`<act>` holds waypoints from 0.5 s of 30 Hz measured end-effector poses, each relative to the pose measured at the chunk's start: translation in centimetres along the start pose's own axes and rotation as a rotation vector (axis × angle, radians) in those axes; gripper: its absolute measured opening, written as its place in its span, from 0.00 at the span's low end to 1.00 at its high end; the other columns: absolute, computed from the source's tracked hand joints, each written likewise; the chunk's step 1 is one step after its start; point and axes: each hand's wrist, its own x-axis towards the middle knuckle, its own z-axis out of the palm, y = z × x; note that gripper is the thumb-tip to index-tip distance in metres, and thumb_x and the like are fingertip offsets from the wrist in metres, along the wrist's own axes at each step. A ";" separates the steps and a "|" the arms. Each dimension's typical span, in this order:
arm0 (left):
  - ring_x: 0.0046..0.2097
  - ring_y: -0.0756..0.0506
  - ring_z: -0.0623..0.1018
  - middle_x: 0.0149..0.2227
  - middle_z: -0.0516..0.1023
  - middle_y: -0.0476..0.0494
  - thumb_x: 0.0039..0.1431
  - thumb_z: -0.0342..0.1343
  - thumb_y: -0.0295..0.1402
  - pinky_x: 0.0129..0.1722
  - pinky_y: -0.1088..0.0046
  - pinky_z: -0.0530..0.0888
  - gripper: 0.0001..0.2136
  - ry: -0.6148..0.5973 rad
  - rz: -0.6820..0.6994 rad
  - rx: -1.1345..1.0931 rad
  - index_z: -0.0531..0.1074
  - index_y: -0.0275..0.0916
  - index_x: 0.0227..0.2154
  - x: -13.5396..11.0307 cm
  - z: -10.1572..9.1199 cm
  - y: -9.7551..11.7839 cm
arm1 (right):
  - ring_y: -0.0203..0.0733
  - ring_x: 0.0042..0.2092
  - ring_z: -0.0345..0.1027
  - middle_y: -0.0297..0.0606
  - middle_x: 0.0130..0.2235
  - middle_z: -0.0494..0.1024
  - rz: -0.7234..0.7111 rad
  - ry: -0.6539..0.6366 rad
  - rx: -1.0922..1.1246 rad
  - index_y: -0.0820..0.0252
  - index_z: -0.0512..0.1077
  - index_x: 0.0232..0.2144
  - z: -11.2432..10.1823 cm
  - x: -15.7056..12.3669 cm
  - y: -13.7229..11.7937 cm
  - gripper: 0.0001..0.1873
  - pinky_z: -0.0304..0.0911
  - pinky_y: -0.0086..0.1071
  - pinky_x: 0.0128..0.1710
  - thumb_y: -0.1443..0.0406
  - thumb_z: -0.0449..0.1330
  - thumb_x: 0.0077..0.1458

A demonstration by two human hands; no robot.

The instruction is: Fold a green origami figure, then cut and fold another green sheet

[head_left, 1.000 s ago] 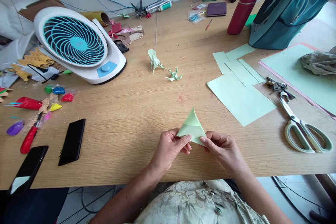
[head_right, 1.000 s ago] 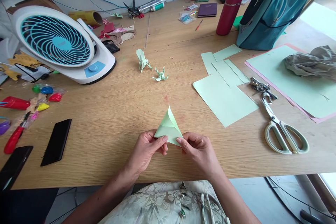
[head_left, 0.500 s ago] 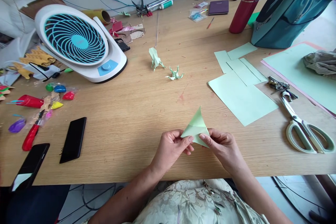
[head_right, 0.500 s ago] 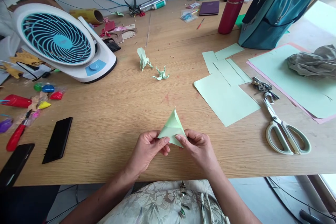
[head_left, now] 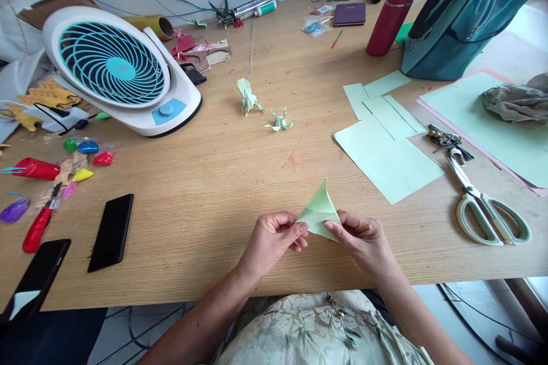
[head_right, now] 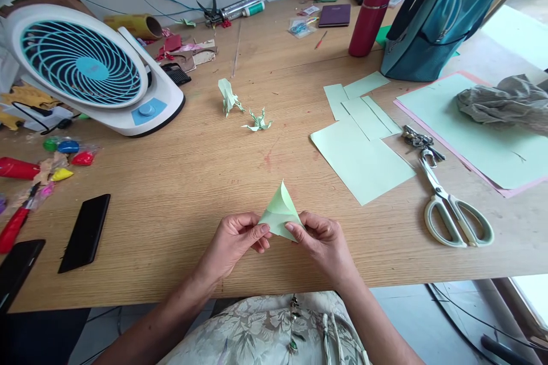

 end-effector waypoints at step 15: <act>0.26 0.50 0.75 0.24 0.78 0.45 0.49 0.67 0.44 0.27 0.77 0.73 0.16 -0.020 -0.003 0.066 0.78 0.34 0.23 0.6 -0.4 0.0 | 0.33 0.26 0.51 0.30 0.22 0.60 0.020 -0.049 0.000 0.61 0.68 0.21 -0.1 -0.2 -0.3 0.19 0.48 0.29 0.26 0.54 0.62 0.57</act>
